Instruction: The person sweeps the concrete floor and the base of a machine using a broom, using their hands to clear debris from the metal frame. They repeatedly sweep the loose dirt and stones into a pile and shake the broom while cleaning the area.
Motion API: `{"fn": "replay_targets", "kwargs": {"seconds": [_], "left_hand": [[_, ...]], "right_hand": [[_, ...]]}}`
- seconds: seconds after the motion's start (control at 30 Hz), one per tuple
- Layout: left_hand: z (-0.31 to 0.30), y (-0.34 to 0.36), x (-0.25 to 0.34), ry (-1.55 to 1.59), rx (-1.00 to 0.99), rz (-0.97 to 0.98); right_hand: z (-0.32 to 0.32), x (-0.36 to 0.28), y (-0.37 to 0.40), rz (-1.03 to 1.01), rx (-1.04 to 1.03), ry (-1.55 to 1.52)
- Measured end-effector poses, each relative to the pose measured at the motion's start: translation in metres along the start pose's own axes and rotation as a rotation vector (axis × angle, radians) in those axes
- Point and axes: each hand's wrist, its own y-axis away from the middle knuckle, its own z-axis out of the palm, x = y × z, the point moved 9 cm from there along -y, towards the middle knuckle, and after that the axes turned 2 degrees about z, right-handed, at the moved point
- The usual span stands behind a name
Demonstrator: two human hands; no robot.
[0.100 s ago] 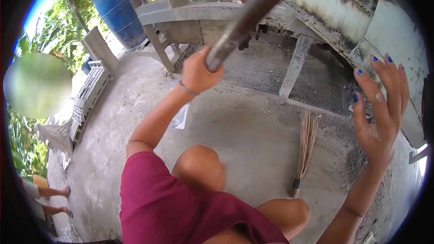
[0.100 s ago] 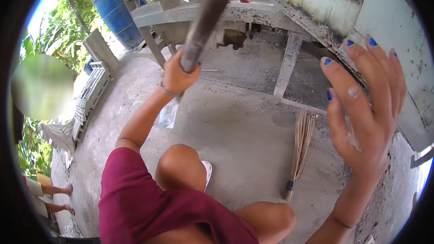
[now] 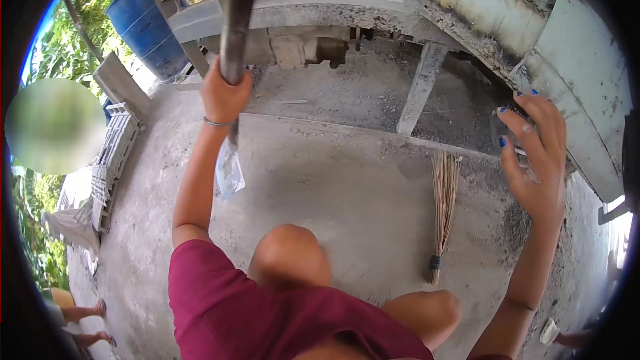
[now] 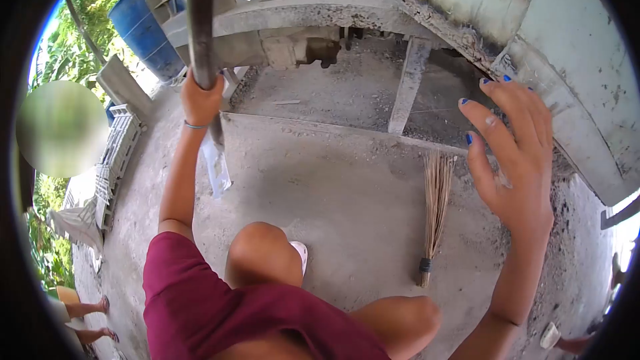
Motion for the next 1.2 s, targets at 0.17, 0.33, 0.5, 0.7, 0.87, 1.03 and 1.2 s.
{"fn": "replay_targets", "kwargs": {"seconds": [0.17,0.33,0.5,0.7,0.87,1.03,1.2], "left_hand": [[-0.015,-0.045,-0.132,-0.326,0.280,-0.134],[0.011,-0.026,-0.256,-0.279,0.411,-0.320],[0.039,-0.035,-0.316,-0.338,0.337,-0.331],[0.070,-0.017,-0.305,-0.424,0.303,-0.258],[0.070,-0.007,-0.296,-0.698,0.424,0.117],[0.120,0.089,-0.112,-0.343,0.103,0.295],[0.214,0.235,0.071,0.444,-0.632,0.446]], "right_hand": [[0.105,0.025,0.057,0.179,-0.337,-0.135],[0.156,0.020,0.153,0.442,-0.676,-0.286],[0.201,0.021,0.298,0.859,-0.935,-0.419],[0.259,-0.035,0.468,1.280,-1.144,-0.264],[0.270,-0.051,0.455,1.282,-1.074,-0.012],[0.279,-0.024,0.477,1.457,-0.995,-0.124],[0.237,-0.035,0.425,1.581,-0.626,-0.380]]}}
